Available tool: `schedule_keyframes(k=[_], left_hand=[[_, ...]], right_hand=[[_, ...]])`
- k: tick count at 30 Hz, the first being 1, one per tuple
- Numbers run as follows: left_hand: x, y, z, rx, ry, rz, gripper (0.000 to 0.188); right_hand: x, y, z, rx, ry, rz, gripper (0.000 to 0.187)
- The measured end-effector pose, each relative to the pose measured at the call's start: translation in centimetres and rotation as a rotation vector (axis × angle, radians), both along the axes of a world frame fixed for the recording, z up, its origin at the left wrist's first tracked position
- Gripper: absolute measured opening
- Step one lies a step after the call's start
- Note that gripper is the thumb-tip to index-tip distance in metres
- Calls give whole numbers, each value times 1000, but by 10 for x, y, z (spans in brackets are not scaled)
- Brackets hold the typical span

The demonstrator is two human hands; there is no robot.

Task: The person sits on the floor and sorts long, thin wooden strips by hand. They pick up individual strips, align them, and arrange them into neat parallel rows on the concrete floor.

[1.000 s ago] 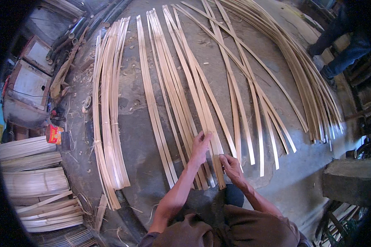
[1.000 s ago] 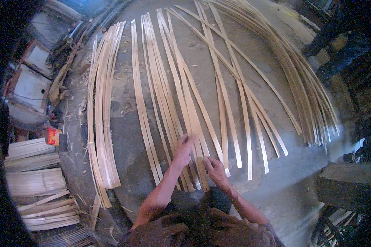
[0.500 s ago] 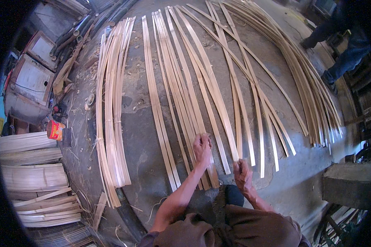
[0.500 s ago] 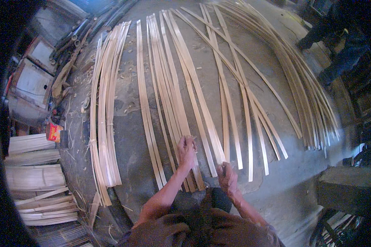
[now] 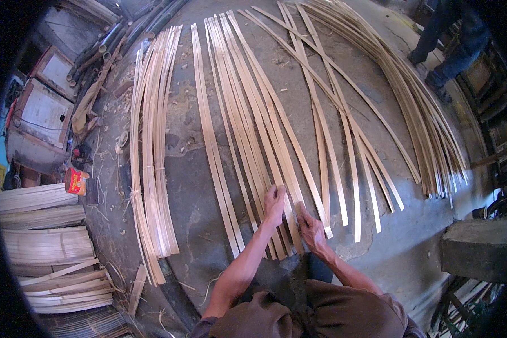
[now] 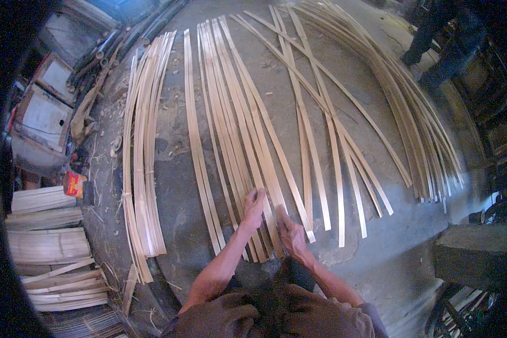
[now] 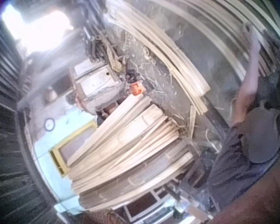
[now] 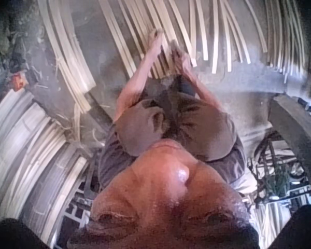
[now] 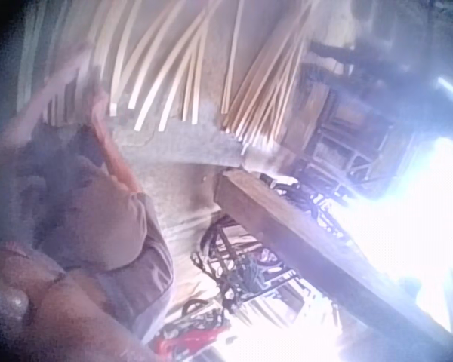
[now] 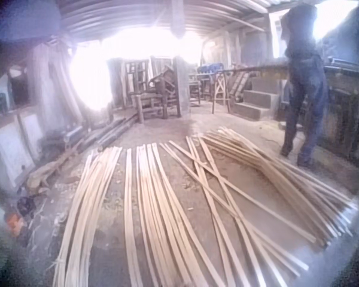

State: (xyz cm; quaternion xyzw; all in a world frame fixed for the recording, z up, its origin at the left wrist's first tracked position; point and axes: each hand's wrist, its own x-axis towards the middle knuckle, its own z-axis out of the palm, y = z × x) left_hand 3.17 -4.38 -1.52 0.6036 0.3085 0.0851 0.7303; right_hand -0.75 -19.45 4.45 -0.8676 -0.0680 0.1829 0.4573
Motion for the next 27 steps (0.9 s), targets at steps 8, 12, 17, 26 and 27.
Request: schedule_keyframes(k=[8,12,17,26,27], left_hand=[[-7,2,9,44,-4,-101,30],[-9,17,-14,163,90,-158,34],[-7,6,0,211,227,-138,45],[-10,26,29,-31,-8,-174,33],[-4,23,26,-44,-28,-196,34]], right_hand=[[14,-7,2,-200,-390,87,42],[44,-15,4,-419,-473,106,53],[55,-26,-14,-454,-395,116,60],[39,10,64,-178,171,-50,47],[29,4,37,-116,104,-67,48]])
